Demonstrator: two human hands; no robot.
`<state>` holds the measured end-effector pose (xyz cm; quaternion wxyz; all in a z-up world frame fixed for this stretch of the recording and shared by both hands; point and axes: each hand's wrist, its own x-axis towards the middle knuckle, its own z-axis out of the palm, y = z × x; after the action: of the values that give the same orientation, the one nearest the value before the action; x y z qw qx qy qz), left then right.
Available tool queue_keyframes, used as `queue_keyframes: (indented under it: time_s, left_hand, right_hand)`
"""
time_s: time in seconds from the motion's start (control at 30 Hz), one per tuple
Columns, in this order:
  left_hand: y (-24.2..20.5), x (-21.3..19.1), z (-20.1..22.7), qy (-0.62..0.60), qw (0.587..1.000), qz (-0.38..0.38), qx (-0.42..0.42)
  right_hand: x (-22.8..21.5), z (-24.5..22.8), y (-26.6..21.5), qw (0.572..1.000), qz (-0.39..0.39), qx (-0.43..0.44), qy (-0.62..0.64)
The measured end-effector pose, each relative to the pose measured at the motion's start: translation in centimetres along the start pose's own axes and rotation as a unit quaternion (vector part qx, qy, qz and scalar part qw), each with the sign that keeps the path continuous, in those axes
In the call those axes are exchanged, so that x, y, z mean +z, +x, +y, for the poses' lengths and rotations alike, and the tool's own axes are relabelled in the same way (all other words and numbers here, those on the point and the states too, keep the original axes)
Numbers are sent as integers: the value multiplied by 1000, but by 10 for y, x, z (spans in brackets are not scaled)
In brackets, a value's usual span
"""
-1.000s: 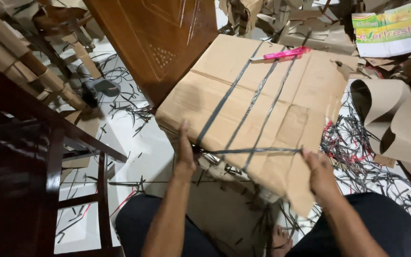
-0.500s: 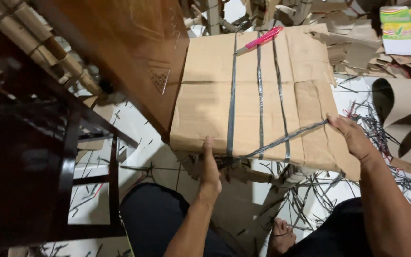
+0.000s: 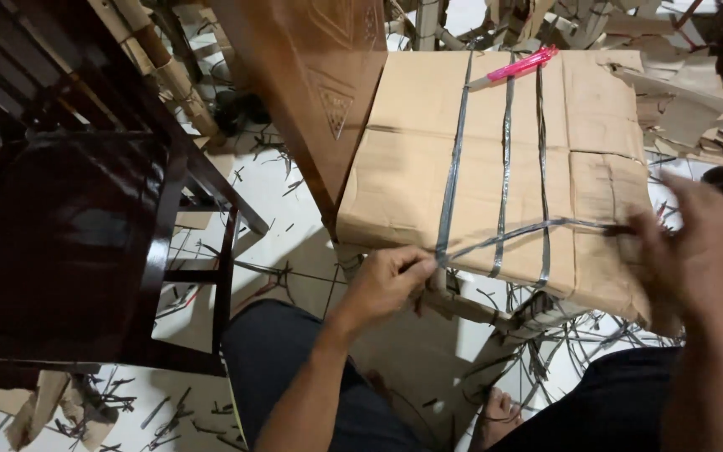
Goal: The person sits on the floor and ties black plastic straps around a cardboard-wrapped package placed on a wooden stool. They repeatedly pull, knot, and adjust the straps to secure the package, occasionally using a pink utility knife to cut excess strap length.
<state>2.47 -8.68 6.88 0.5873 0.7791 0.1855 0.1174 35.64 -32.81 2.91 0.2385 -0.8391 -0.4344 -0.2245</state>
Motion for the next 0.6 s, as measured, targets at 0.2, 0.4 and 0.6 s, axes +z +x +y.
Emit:
queue_keyframes:
  time_s: [0.2,0.4,0.6]
  left_hand:
    - [34,9,-13,-11,978,101,182]
    - [18,-29,-38,4,947,253,197]
    - [35,-81,-87,-252,820,513,1]
  right_hand:
    - [36,-152,7,947,-110,-211,214]
    - [42,-193,35,961,-135,-82,227]
    - [70,-223,70,976,-179,-4,125]
